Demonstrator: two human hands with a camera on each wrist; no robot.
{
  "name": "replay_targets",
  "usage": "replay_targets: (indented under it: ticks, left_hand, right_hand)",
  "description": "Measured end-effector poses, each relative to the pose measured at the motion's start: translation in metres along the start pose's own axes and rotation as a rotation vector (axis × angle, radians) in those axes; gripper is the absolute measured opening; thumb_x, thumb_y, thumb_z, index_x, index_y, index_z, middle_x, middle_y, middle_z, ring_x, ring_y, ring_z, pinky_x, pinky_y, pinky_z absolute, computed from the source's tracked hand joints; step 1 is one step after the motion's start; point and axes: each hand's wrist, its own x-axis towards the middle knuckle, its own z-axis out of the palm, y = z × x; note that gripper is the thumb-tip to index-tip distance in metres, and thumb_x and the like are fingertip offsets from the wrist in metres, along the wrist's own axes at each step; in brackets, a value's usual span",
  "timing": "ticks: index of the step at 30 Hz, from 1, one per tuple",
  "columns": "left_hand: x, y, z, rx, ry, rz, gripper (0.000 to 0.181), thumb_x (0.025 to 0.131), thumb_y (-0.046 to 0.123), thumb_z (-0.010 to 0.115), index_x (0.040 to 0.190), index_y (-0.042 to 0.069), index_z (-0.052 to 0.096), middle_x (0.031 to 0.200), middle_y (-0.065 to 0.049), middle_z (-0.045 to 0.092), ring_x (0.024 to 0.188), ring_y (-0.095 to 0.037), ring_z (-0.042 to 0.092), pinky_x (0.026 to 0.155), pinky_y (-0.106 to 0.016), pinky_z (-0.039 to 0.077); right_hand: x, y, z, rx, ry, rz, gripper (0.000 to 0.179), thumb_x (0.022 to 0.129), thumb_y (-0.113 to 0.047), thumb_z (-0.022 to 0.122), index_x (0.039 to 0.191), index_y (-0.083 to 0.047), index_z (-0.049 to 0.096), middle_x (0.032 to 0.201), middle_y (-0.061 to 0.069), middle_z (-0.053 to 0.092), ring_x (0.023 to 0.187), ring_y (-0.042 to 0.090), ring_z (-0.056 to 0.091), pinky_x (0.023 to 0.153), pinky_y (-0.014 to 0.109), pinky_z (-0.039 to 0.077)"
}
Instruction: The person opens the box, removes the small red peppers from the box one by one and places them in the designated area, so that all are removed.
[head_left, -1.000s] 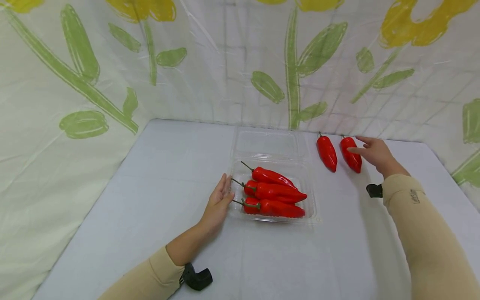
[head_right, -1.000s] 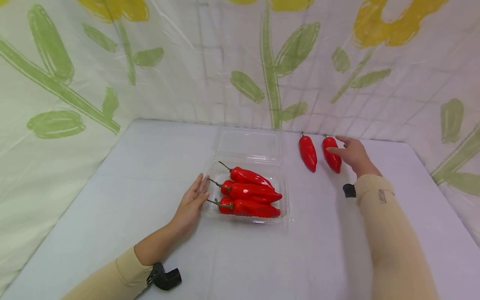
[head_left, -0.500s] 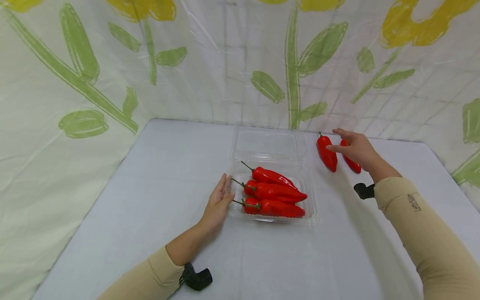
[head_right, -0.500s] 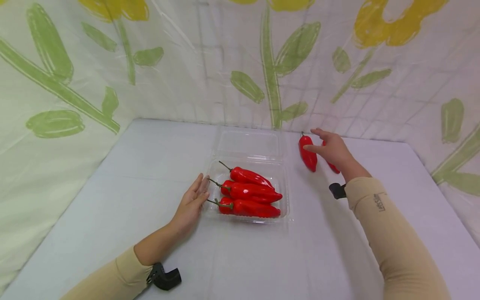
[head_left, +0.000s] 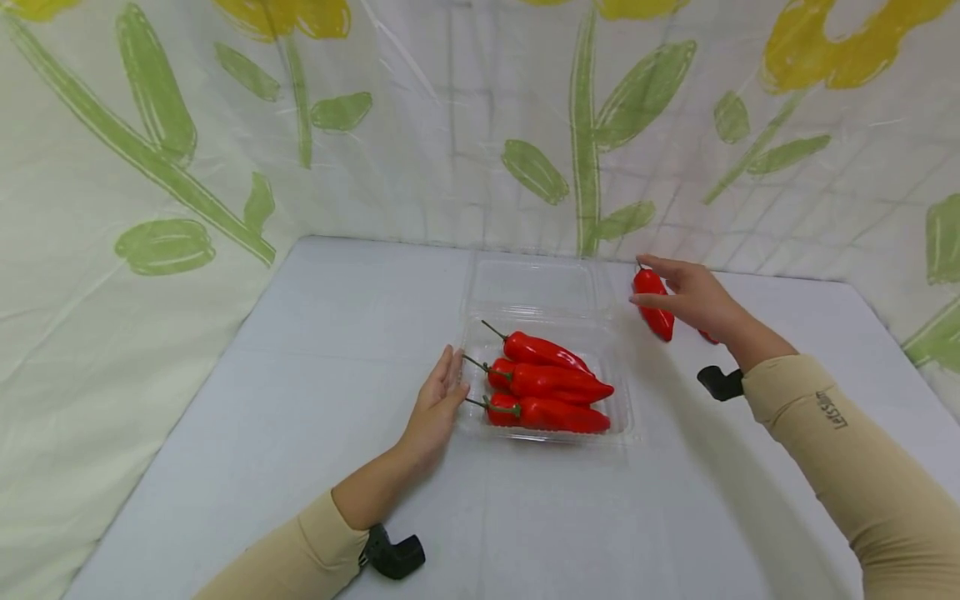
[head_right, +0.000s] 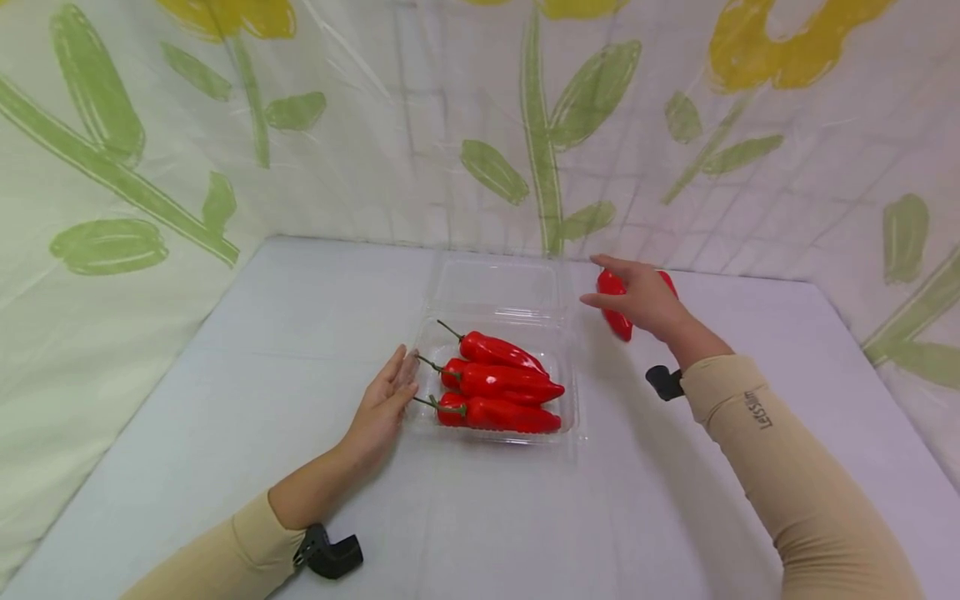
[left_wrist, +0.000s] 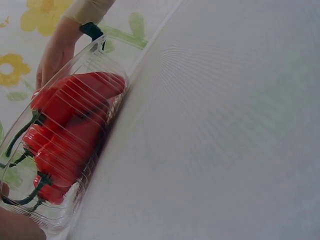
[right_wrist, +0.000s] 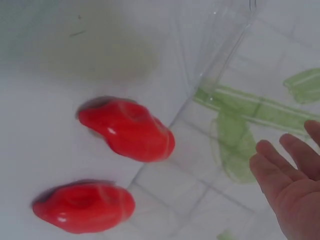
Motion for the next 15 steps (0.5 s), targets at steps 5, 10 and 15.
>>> replay_targets:
  ticks: [5, 10, 15]
  left_hand:
    - [0.0, 0.0, 0.001, 0.011, 0.01, 0.0, 0.062, 0.097, 0.001, 0.036, 0.149, 0.002, 0.002, 0.157, -0.011, 0.012, 0.146, -0.023, 0.007, 0.118, -0.041, 0.01]
    - [0.0, -0.001, 0.001, 0.004, 0.007, 0.006, 0.062, 0.096, 0.0, 0.036, 0.149, 0.001, 0.003, 0.157, -0.012, 0.012, 0.146, -0.024, 0.007, 0.118, -0.042, 0.011]
    - [0.0, -0.001, 0.001, -0.007, 0.002, 0.007, 0.062, 0.096, 0.0, 0.035, 0.149, 0.001, 0.003, 0.157, -0.012, 0.011, 0.146, -0.024, 0.006, 0.118, -0.041, 0.01]
  right_hand:
    - [-0.002, -0.006, 0.004, 0.044, -0.014, -0.017, 0.074, 0.085, -0.038, 0.065, 0.147, -0.02, 0.029, 0.15, 0.017, 0.031, 0.136, 0.04, 0.03, 0.102, 0.056, 0.039]
    - [-0.006, -0.012, 0.008, 0.052, -0.025, -0.037, 0.073, 0.084, -0.039, 0.066, 0.146, -0.018, 0.033, 0.151, 0.014, 0.032, 0.136, 0.036, 0.032, 0.101, 0.054, 0.041]
    - [-0.013, -0.023, 0.014, 0.051, -0.061, -0.056, 0.072, 0.083, -0.041, 0.067, 0.145, -0.02, 0.036, 0.146, 0.015, 0.039, 0.134, 0.037, 0.035, 0.095, 0.051, 0.047]
